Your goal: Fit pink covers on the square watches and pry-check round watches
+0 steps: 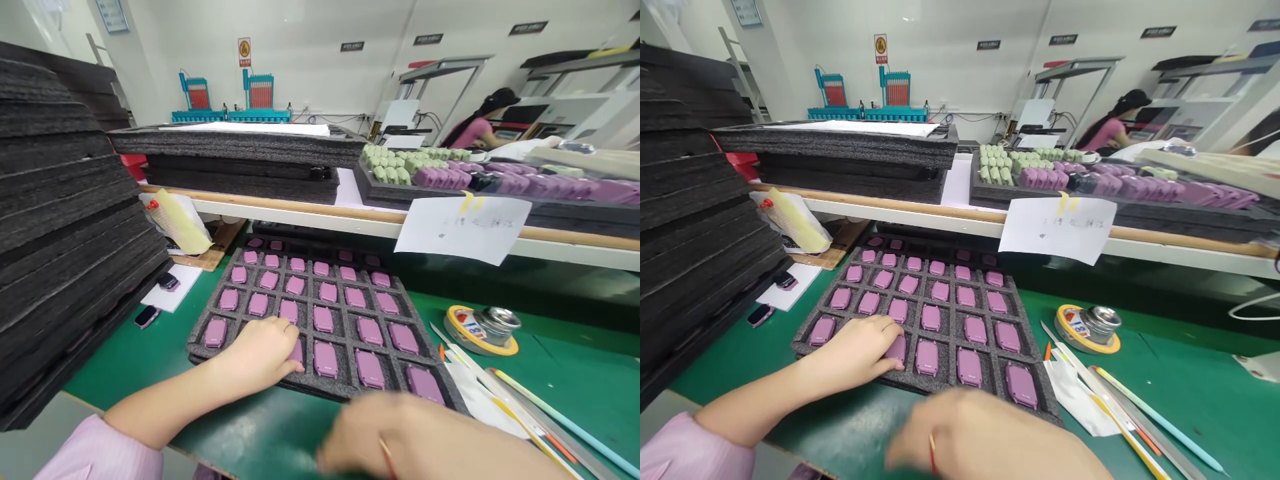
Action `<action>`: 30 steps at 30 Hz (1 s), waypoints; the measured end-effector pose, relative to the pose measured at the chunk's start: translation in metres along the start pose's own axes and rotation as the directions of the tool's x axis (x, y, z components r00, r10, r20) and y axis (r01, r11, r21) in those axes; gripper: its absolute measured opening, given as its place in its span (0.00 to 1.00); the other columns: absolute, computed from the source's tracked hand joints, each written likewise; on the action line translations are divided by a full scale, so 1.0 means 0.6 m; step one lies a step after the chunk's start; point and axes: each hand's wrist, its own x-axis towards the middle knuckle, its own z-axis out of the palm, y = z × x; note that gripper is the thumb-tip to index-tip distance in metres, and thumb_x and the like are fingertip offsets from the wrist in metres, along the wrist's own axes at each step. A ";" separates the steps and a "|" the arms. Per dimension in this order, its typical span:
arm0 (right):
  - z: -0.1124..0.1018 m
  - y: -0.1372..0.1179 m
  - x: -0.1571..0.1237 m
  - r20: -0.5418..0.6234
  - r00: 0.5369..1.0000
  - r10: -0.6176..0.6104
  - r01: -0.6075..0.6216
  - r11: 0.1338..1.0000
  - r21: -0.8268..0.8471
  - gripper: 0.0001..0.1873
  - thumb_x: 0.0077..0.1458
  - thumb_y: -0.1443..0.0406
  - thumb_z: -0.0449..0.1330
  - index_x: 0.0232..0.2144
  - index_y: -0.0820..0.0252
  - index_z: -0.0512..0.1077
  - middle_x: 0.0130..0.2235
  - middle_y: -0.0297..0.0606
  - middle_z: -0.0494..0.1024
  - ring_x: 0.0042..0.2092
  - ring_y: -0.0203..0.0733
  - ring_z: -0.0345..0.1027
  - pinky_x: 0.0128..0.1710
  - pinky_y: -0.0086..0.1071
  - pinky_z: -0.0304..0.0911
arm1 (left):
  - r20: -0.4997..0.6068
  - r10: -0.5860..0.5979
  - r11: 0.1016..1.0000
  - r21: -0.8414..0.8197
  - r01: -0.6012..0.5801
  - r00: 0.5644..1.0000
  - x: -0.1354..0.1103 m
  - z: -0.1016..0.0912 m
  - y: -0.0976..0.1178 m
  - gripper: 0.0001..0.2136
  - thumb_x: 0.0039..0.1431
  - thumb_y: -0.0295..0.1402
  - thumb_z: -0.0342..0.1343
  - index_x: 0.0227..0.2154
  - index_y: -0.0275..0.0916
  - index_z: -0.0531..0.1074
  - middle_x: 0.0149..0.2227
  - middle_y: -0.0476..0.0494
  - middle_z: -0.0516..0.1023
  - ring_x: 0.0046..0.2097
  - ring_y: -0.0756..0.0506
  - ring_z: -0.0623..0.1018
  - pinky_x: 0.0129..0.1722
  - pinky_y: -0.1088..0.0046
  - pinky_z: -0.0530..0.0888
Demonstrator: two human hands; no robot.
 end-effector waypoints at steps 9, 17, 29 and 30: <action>-0.018 0.031 0.098 0.254 0.806 0.534 -0.488 0.844 -0.223 0.14 0.60 0.73 0.61 0.49 0.67 0.75 0.47 0.49 0.79 0.49 0.57 0.76 0.50 0.49 0.71 | 0.085 -0.054 0.998 0.030 0.051 0.995 0.020 -0.030 0.021 0.17 0.56 0.35 0.67 0.43 0.29 0.73 0.42 0.34 0.79 0.45 0.34 0.80 0.44 0.59 0.77; -0.011 0.047 0.110 0.265 0.797 0.542 -0.502 0.840 -0.208 0.16 0.53 0.71 0.66 0.46 0.67 0.75 0.46 0.48 0.77 0.45 0.56 0.76 0.45 0.45 0.71 | -0.008 0.048 0.998 0.051 -0.047 0.999 0.010 -0.018 0.023 0.09 0.58 0.25 0.62 0.40 0.32 0.72 0.42 0.38 0.76 0.46 0.36 0.76 0.48 0.56 0.75; -0.030 0.056 0.094 0.207 0.900 0.383 -0.379 0.923 -0.062 0.04 0.60 0.69 0.62 0.37 0.56 0.74 0.32 0.33 0.81 0.34 0.45 0.77 0.32 0.33 0.65 | -0.100 0.017 0.972 -0.232 -0.040 0.995 0.010 -0.035 -0.007 0.10 0.68 0.34 0.52 0.47 0.38 0.73 0.46 0.40 0.78 0.47 0.39 0.78 0.48 0.58 0.74; -0.034 0.056 0.092 0.149 0.926 0.347 -0.352 0.936 0.007 0.04 0.62 0.68 0.60 0.38 0.55 0.75 0.33 0.33 0.82 0.34 0.43 0.77 0.33 0.32 0.66 | -0.120 -0.011 0.935 -0.352 -0.032 0.993 0.011 -0.039 -0.007 0.12 0.69 0.36 0.51 0.49 0.39 0.72 0.48 0.41 0.78 0.48 0.40 0.78 0.49 0.60 0.74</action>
